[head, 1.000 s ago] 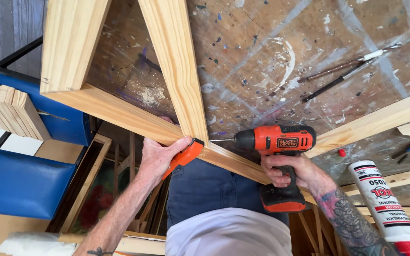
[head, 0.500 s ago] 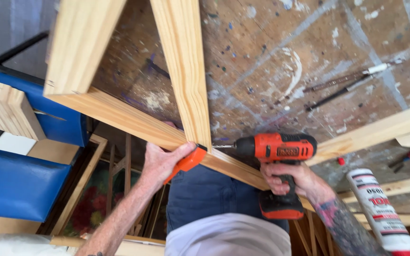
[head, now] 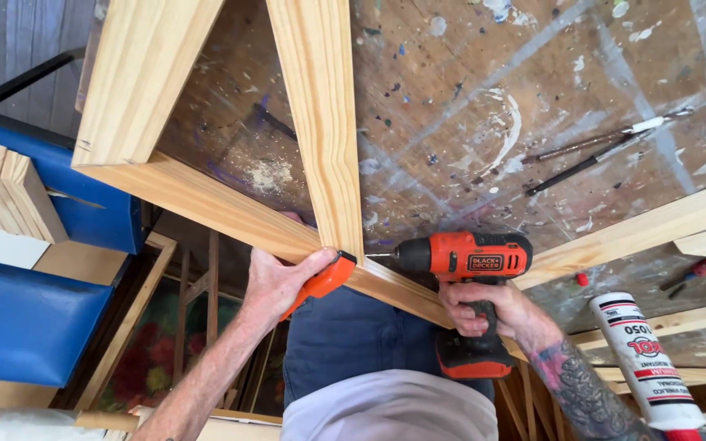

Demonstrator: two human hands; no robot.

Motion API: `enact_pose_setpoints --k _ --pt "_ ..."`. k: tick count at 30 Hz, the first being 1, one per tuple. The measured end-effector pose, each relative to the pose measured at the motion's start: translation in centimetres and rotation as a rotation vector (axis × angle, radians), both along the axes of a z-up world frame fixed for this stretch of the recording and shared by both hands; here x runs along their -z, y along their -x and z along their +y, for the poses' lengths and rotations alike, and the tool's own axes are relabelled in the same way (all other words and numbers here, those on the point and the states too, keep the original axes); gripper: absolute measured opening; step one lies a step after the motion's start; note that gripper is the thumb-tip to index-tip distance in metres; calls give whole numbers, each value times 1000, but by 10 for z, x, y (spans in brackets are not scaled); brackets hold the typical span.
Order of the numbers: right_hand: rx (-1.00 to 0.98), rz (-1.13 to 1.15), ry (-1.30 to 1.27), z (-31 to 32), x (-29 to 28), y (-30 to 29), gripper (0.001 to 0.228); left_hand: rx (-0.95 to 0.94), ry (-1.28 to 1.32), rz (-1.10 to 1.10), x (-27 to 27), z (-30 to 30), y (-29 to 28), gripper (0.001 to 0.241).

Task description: Assembling a wooden frame using clamps and a power drill

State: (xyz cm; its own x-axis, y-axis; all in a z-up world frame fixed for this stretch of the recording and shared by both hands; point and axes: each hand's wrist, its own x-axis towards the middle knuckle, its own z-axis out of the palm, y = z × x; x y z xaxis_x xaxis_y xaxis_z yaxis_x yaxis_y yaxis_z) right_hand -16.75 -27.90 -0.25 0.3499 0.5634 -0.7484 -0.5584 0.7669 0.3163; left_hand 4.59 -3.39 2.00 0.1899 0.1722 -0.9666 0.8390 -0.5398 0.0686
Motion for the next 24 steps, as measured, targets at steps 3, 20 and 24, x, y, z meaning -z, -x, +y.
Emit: enact_pose_setpoints --k 3,20,24 --pt "-18 8 6 3 2 3 18 -14 2 -11 2 8 4 60" --pt "-22 -29 -34 10 8 3 16 -4 48 -38 1 13 5 60" --pt "-16 8 -33 13 4 4 18 -23 73 -56 5 17 11 57"
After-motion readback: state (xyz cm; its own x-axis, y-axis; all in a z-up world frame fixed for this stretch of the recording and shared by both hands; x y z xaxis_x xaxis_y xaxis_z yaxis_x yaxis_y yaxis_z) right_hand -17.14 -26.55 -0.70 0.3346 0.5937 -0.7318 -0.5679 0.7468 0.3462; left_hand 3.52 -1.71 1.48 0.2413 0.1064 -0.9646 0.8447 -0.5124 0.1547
